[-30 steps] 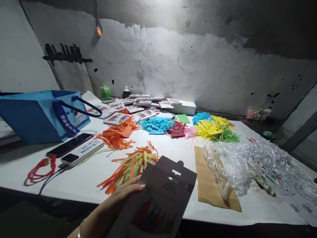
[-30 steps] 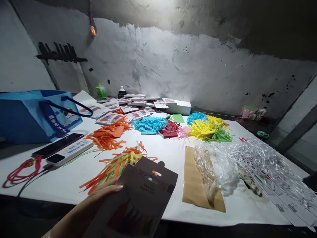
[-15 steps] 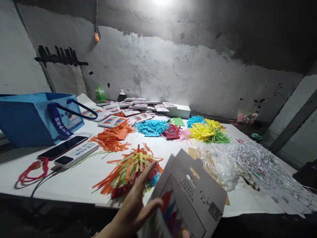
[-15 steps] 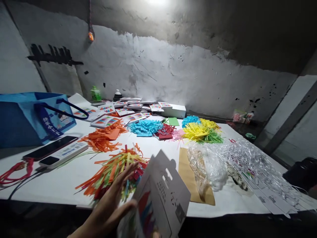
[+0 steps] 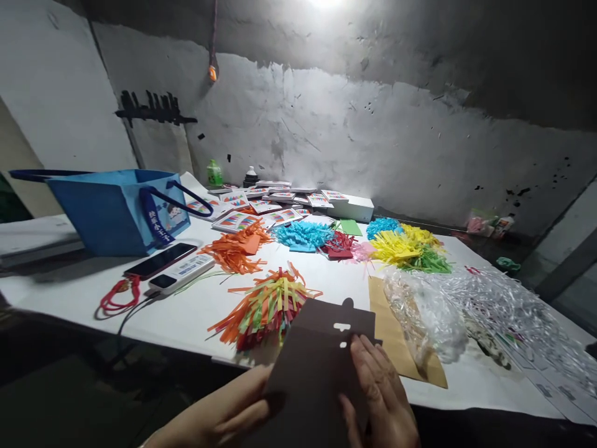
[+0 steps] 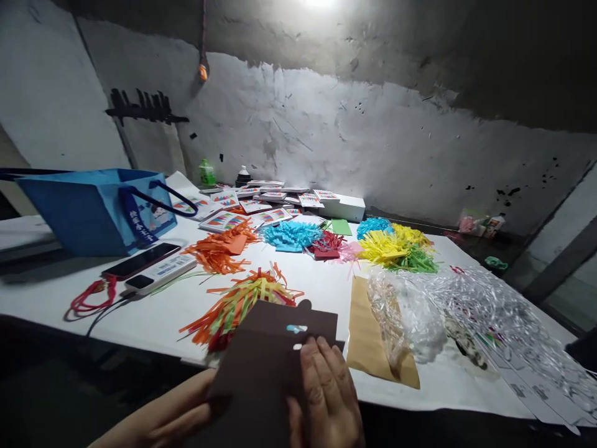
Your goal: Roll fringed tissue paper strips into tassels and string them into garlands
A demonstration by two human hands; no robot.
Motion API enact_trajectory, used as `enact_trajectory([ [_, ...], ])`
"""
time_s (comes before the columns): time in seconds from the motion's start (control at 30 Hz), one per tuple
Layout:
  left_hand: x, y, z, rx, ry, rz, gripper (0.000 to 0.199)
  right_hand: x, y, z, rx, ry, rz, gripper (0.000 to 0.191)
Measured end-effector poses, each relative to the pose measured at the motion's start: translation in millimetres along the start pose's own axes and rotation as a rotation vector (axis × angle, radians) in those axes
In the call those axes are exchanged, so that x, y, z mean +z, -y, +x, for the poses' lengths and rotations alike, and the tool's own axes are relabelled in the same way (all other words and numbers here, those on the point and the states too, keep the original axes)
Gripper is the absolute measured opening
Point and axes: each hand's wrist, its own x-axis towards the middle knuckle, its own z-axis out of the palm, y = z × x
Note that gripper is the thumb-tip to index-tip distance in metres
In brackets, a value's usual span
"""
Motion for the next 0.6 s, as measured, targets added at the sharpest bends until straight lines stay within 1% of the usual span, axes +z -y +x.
enact_trajectory([
  [0.03, 3.9, -4, 8, 0.016, 0.086, 0.068, 0.043, 0, -6, 2, -0.008, 0.001, -0.007, 0.067],
  [0.07, 7.4, -7, 15, 0.042, 0.141, 0.130, 0.047, 0, -12, 3, -0.013, 0.005, 0.000, 0.065],
  [0.17, 12.8, -11, 30, 0.115, 0.165, 0.224, 0.050, -1, -24, 7, -0.028, 0.009, 0.029, 0.060],
  [0.27, 12.5, -4, 34, 0.108, 0.216, 0.219, 0.053, -4, -31, 9, -0.013, 0.047, 0.033, 0.049],
  [0.33, 11.8, 9, 35, 0.083, 0.187, 0.191, 0.054, -6, -32, 9, 0.023, 0.064, 0.045, 0.040],
  [0.43, 13.7, 39, 39, 0.080, 0.018, 0.135, 0.050, -8, -34, 9, 0.087, 0.116, 0.139, 0.029],
  [0.47, 15.6, 50, 40, 0.095, -0.027, 0.097, 0.051, -8, -35, 10, 0.113, 0.164, 0.175, 0.028],
  [0.5, 18.2, 60, 42, 0.111, -0.042, 0.048, 0.053, -8, -37, 11, 0.139, 0.234, 0.200, 0.028],
  [0.53, 21.2, 70, 43, 0.127, -0.032, -0.006, 0.055, -9, -40, 14, 0.160, 0.328, 0.211, 0.025],
  [0.6, 27.9, 83, 46, 0.130, 0.026, -0.102, 0.060, -11, -47, 21, 0.183, 0.538, 0.192, 0.019],
])
